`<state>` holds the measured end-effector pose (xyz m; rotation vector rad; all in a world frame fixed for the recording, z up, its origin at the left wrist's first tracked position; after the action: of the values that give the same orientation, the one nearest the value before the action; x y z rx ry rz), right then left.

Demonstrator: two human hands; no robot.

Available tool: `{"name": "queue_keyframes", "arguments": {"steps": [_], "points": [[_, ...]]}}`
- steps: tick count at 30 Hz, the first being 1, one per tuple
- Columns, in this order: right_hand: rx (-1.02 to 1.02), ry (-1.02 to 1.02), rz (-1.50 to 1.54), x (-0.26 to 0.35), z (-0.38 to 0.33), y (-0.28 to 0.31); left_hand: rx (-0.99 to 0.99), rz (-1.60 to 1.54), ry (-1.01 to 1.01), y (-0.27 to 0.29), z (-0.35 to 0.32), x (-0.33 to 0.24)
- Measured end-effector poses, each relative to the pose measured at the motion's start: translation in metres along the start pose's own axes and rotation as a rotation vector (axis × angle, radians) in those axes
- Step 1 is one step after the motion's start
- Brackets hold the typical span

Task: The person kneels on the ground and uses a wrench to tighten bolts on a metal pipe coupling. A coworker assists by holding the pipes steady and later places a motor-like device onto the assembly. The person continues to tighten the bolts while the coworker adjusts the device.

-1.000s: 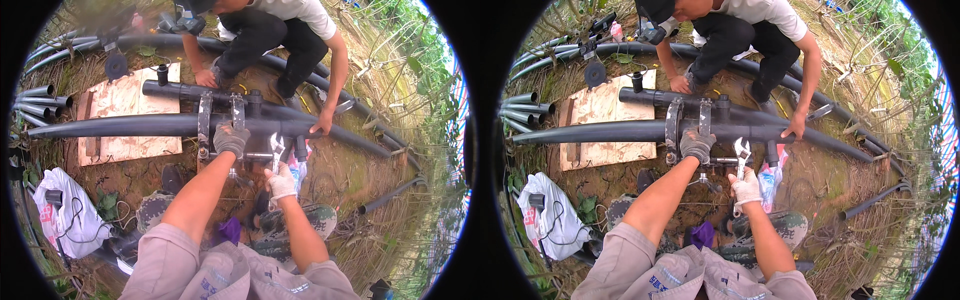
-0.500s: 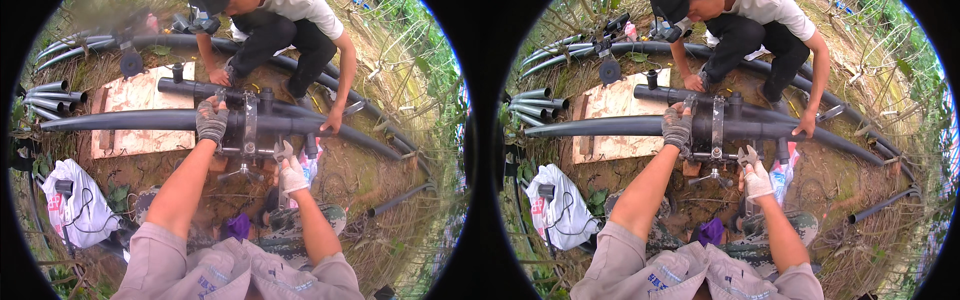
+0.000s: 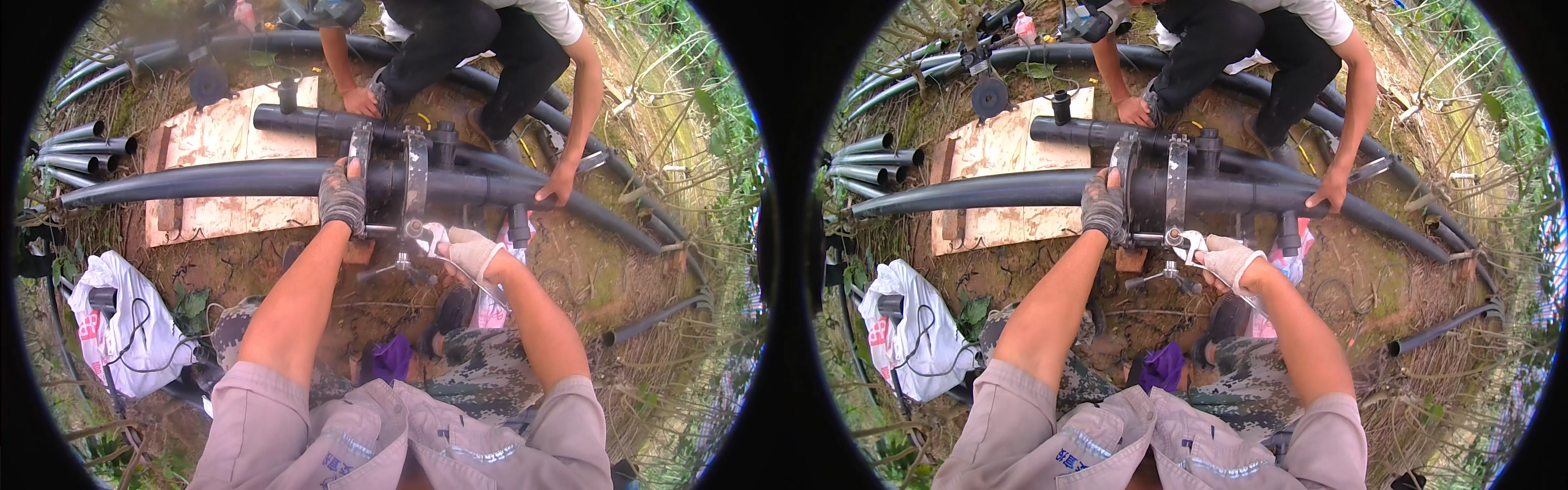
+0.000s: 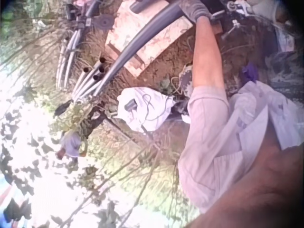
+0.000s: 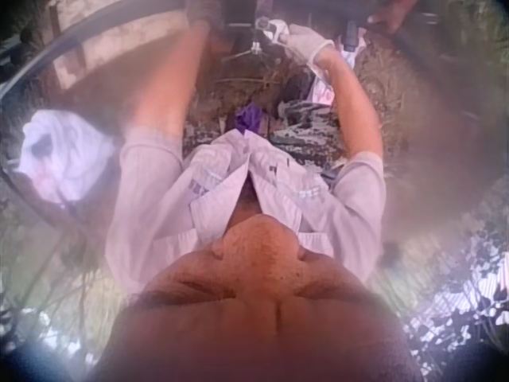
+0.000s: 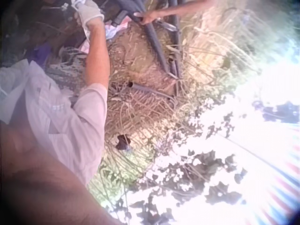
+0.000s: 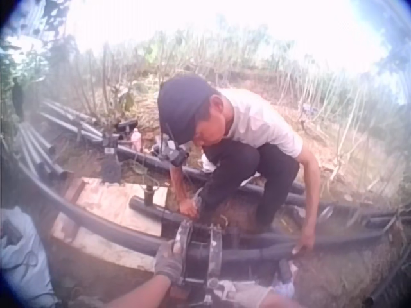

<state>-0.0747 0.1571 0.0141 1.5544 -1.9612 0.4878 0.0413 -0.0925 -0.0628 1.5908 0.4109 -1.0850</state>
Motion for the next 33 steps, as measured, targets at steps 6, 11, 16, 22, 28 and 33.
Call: {"name": "queue_keyframes", "arguments": {"steps": [6, 11, 16, 22, 28, 33], "points": [[0.105, -0.011, 0.347, -0.013, 0.007, 0.008, 0.016, -0.046, 0.044, 0.003, 0.0, -0.005], [0.091, -0.037, 0.419, -0.02, 0.016, -0.003, -0.076, 0.023, -0.048, -0.001, 0.002, 0.0], [0.004, -0.033, 0.658, -0.036, 0.026, -0.04, 0.022, -0.08, 0.048, 0.004, -0.001, -0.005], [-0.484, 0.234, 1.292, -0.03, 0.056, -0.149, -0.021, 0.008, 0.002, -0.004, 0.001, -0.002], [-0.366, 0.225, 1.207, -0.05, 0.047, -0.143, 0.019, -0.05, 0.046, -0.001, 0.002, 0.002], [-0.105, 0.106, 0.736, -0.051, 0.018, -0.066, -0.087, 0.023, -0.049, -0.002, 0.005, 0.012]]}}
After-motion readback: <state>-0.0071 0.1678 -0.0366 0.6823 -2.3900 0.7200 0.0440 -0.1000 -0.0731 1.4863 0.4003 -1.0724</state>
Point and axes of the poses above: each hand's wrist, its own z-axis towards the middle knuckle, its own y-axis out of the back of the hand, x = y × z, the point moved 2 cm from there along z, towards the middle knuckle, and after that the axes turned 4 degrees about z, right-handed, at the moved point
